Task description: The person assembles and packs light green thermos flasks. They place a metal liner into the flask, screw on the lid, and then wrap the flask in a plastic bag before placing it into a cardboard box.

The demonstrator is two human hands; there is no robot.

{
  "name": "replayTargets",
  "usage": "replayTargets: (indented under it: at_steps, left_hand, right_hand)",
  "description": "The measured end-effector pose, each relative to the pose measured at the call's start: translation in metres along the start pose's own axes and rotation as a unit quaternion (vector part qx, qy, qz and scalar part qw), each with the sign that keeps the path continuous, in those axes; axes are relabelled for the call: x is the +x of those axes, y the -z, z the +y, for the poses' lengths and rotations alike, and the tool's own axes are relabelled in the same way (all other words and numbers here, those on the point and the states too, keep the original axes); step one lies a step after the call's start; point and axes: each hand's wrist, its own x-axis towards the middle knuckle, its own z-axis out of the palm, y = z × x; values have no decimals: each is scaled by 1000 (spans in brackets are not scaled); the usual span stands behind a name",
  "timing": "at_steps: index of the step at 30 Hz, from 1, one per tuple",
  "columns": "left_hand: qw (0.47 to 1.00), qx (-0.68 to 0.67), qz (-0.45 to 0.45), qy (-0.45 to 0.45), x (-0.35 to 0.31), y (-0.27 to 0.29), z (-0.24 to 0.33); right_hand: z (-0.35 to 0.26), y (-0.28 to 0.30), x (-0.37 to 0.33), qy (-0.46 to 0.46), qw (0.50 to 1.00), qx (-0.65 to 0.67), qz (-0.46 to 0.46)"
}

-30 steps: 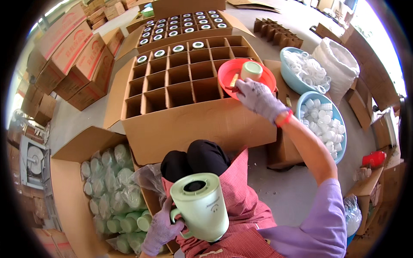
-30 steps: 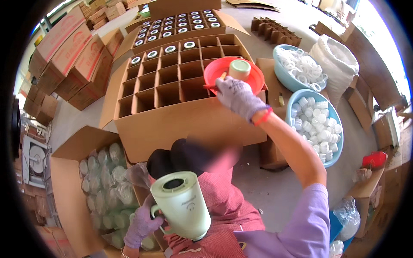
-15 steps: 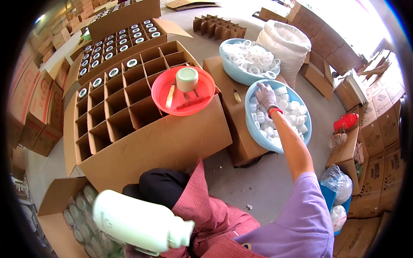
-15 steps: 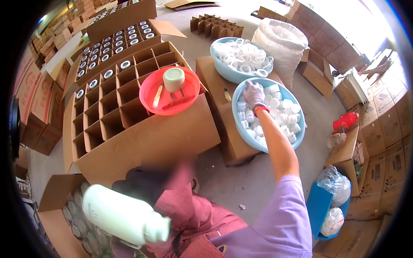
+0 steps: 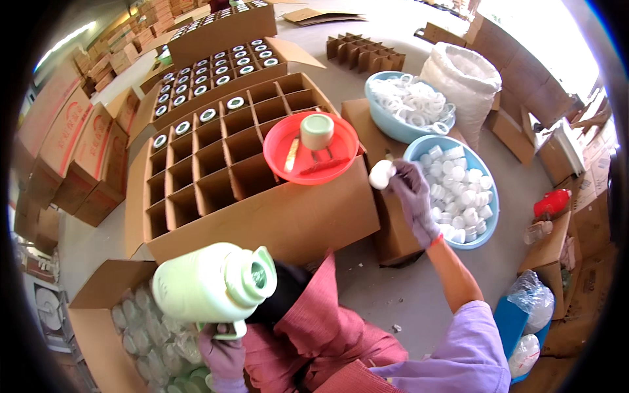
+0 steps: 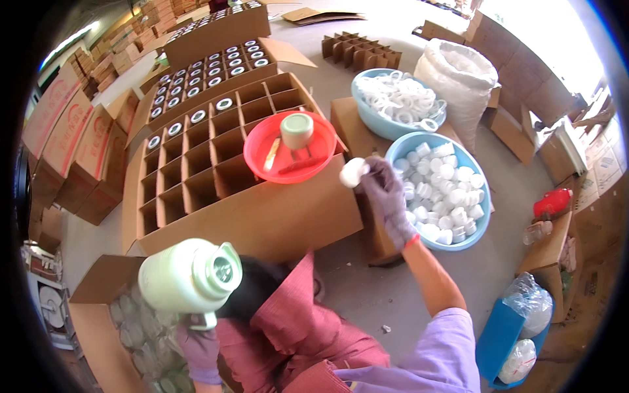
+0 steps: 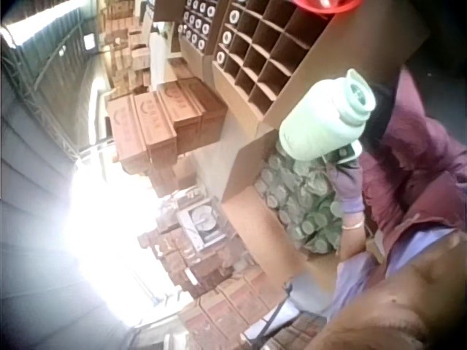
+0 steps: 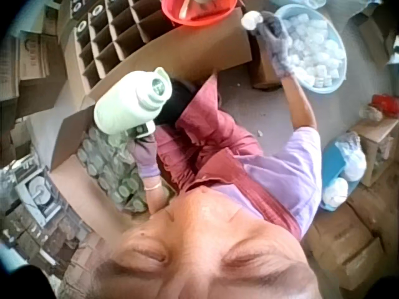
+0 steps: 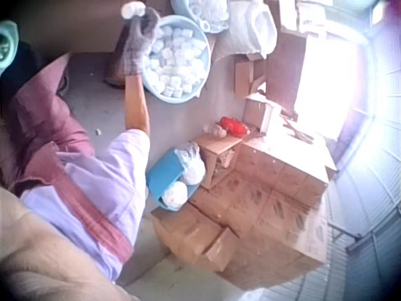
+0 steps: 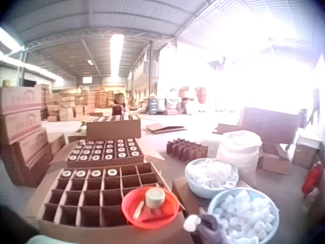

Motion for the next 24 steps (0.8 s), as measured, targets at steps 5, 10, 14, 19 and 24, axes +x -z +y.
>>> replayTargets:
  at_steps: [5,10,14,19,24]
  left_hand:
    - [999,22,-17,-26,13,-15,-12]
    - [997,31,54,-37,-1,-31,-10]
    - [998,25,30,-43,-5,-9,-7]
    - [996,24,56,-59,-8,-6,-12]
    - [997,22,44,-63,-7,-12,-13]
  right_hand:
    - [-55,-96,-96,-195,887,372,-194]
    - [-67,-161,-130,-182,892,313,-270]
    - [-63,-180,-129,79,970,14,-229]
    - [-61,-193,-131,218,949,-110,-201]
    - [-55,-202,-136,187,959,-20,-212]
